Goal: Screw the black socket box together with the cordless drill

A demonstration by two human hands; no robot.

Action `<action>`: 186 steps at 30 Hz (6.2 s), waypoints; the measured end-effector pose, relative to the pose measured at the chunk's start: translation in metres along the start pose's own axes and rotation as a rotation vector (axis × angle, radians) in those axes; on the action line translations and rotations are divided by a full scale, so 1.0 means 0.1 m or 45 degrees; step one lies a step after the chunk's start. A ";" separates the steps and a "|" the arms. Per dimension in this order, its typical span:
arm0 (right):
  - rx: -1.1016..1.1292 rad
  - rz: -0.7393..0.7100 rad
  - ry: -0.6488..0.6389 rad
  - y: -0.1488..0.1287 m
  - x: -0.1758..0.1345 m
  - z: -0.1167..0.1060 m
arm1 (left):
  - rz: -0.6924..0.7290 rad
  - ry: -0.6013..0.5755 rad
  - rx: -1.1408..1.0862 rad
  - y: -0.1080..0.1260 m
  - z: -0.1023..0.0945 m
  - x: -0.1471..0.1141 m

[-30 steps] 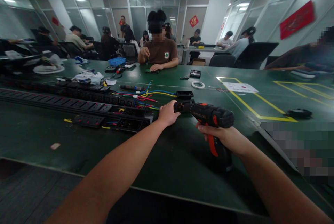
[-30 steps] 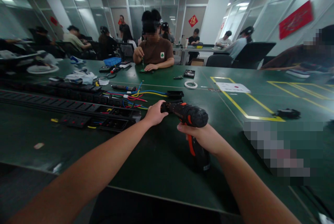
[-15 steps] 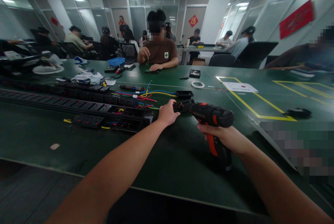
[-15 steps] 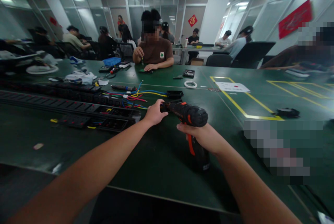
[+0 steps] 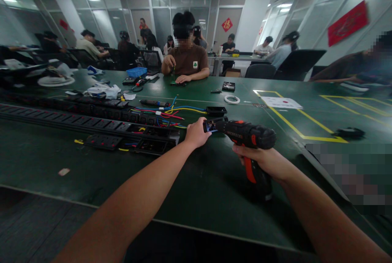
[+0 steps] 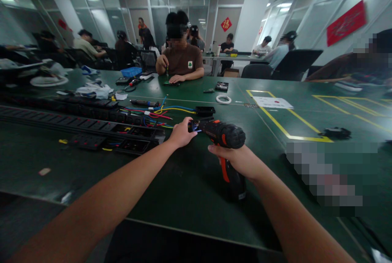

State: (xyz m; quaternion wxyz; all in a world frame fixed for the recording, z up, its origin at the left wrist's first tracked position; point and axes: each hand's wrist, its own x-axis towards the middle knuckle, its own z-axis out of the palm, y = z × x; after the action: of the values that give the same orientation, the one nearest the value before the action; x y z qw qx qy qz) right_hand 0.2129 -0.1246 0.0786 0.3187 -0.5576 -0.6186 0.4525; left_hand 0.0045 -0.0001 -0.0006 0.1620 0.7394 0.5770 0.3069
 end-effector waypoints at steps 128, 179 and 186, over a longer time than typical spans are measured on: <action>0.028 -0.019 0.015 0.00 -0.01 0.01 | 0.000 -0.002 -0.015 -0.01 0.01 0.00; 0.041 0.002 0.014 -0.01 -0.01 0.00 | -0.018 -0.029 0.008 0.02 -0.02 -0.02; 0.046 0.002 -0.002 0.02 0.00 0.00 | 0.003 -0.010 0.009 0.01 -0.01 -0.01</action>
State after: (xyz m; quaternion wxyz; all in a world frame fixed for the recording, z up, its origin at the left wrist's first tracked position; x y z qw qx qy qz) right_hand 0.2134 -0.1246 0.0764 0.3280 -0.5518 -0.6102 0.4644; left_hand 0.0043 -0.0018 0.0002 0.1615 0.7417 0.5766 0.3022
